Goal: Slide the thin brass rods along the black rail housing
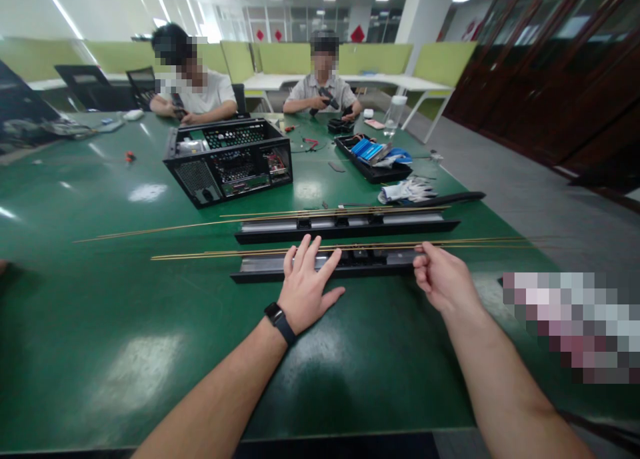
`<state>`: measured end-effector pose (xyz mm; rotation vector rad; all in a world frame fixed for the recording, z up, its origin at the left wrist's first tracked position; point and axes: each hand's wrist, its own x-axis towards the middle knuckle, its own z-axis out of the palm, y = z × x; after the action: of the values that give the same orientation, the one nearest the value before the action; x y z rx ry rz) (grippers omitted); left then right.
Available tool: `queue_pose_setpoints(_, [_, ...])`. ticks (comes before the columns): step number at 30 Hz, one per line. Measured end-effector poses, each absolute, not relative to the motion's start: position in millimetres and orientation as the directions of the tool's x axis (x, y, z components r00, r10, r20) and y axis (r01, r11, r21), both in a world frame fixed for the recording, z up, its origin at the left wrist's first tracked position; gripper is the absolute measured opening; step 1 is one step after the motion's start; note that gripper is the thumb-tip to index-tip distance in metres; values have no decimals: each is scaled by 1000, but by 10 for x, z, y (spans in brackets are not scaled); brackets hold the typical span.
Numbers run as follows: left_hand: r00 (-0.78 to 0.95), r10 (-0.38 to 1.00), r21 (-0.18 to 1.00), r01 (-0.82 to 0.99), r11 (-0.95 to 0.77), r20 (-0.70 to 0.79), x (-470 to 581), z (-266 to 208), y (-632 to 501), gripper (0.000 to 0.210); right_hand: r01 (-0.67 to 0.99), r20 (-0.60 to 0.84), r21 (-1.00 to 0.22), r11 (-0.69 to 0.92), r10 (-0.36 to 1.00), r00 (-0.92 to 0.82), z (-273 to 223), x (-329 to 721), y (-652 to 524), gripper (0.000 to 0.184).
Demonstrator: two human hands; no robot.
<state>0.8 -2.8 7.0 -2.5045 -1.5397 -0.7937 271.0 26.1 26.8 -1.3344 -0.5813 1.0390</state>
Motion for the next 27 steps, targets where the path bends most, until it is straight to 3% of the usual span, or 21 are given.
queue_pose_setpoints(5, [359, 803, 188, 851, -491, 475, 7, 73, -28, 70, -284, -229, -954, -97, 847, 479, 263, 2737, 274, 15])
queue_pose_setpoints(11, [363, 802, 193, 846, -497, 475, 5, 74, -25, 72, -288, -246, -947, -139, 892, 378, 263, 2699, 259, 16])
queue_pose_setpoints(20, [366, 803, 185, 849, -495, 471, 2, 72, -20, 72, -302, -230, -949, -89, 852, 471, 257, 2748, 282, 12])
queue_pose_setpoints(27, [364, 803, 187, 849, -495, 472, 2, 70, -22, 73, -295, -247, -947, -129, 879, 408, 264, 2722, 262, 12])
